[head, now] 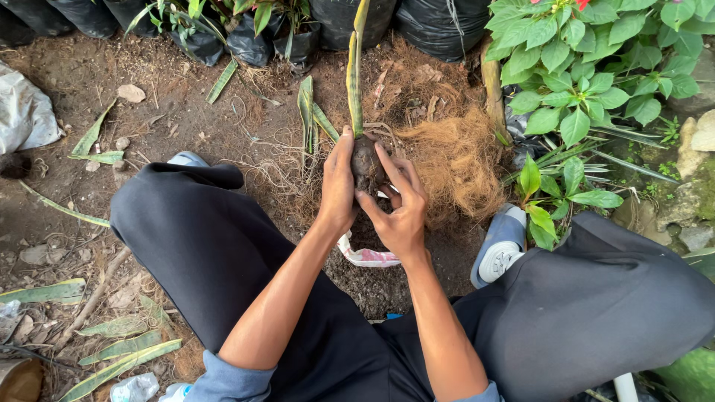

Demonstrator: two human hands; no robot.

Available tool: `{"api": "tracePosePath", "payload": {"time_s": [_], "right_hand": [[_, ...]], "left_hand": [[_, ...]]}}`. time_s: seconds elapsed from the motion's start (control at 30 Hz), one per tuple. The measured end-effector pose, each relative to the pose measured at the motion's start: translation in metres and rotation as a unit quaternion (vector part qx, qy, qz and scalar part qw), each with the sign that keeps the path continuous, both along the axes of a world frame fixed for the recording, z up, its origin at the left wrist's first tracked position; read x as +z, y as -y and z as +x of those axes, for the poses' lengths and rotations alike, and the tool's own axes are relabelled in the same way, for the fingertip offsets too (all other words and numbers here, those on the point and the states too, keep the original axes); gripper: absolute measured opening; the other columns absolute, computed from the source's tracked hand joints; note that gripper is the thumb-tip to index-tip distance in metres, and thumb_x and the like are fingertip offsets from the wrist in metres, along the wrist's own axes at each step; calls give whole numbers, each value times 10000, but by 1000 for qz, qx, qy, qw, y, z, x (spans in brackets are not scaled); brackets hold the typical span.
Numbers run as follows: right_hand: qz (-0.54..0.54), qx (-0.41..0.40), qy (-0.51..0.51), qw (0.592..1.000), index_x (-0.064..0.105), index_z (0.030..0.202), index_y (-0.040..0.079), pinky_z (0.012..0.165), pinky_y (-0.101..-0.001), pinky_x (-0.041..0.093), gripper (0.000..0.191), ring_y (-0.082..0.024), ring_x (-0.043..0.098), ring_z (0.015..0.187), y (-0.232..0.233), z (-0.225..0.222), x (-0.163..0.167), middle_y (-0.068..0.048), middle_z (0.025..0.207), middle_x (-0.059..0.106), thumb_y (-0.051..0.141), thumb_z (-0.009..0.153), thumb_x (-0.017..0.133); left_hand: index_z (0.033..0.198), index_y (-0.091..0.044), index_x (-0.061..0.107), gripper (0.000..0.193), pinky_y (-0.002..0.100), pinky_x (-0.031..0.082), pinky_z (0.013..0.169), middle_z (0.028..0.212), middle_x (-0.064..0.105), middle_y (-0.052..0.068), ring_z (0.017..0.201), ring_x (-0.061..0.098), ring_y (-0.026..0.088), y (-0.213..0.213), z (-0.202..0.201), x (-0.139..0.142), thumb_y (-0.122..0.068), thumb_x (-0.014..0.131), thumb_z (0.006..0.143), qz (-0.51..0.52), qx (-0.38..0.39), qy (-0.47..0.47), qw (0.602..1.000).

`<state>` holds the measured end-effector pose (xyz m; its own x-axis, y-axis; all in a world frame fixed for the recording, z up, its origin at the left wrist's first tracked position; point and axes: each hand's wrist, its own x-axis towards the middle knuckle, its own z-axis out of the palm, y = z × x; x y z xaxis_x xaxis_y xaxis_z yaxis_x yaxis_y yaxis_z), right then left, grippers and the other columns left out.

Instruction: The person sits on the ground and uses their hands to pack soil around the base of a plant cutting. They repeatedly add soil from a nearby bag and press it firmly around the stem to form a compact root ball.

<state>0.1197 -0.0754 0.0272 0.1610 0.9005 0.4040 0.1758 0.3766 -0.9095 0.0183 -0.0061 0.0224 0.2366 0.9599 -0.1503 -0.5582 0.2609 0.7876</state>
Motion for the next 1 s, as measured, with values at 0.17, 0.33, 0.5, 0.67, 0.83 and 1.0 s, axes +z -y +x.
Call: {"api": "tracePosePath", "payload": {"time_s": [0.17,0.33,0.5,0.67,0.83,1.0], "right_hand": [[-17,51,-9,998,485,1536,8,1029,-344,580,673,-242,603,1301,-2,0,4,-129,1363,476,100,936,776],[-35,91,-33,995,492,1520,9,1061,-338,584,673,-224,573,1305,-1,4,7,-119,1422,473,101,922,786],[-46,63,-76,994,545,1500,11,1053,-327,600,606,-209,628,1246,-1,0,3,-98,1366,518,51,940,772],[-37,72,-83,993,531,1489,-8,1047,-308,585,590,-204,615,1255,-3,0,2,-99,1403,487,12,940,746],[-27,78,-119,989,506,1471,-20,1055,-322,562,580,-211,597,1281,-5,-2,-3,-130,1473,496,-9,934,724],[0,26,-128,991,555,1461,-31,1123,-362,564,480,-248,610,1340,-6,-11,-13,-156,1447,554,-23,999,687]], "left_hand": [[1106,-51,621,462,306,561,633,902,649,54,719,632,127,-1,-4,7,-483,464,1070,-39,16,30,999],[1078,-51,617,470,307,581,622,903,672,56,720,663,136,-1,-7,10,-498,476,1045,-76,33,45,996],[1061,-40,623,468,308,573,608,868,668,65,694,655,138,-1,-2,6,-491,502,1047,-67,40,36,996],[1051,-35,631,462,306,554,597,848,659,51,670,636,133,-2,-2,2,-477,496,1058,-70,44,53,995],[1076,-36,636,416,290,530,643,848,609,24,708,592,102,1,1,0,-419,473,1082,-28,80,1,996],[1081,-28,625,384,279,512,659,861,581,18,735,544,87,8,2,2,-373,457,1098,20,76,-50,996]]}}
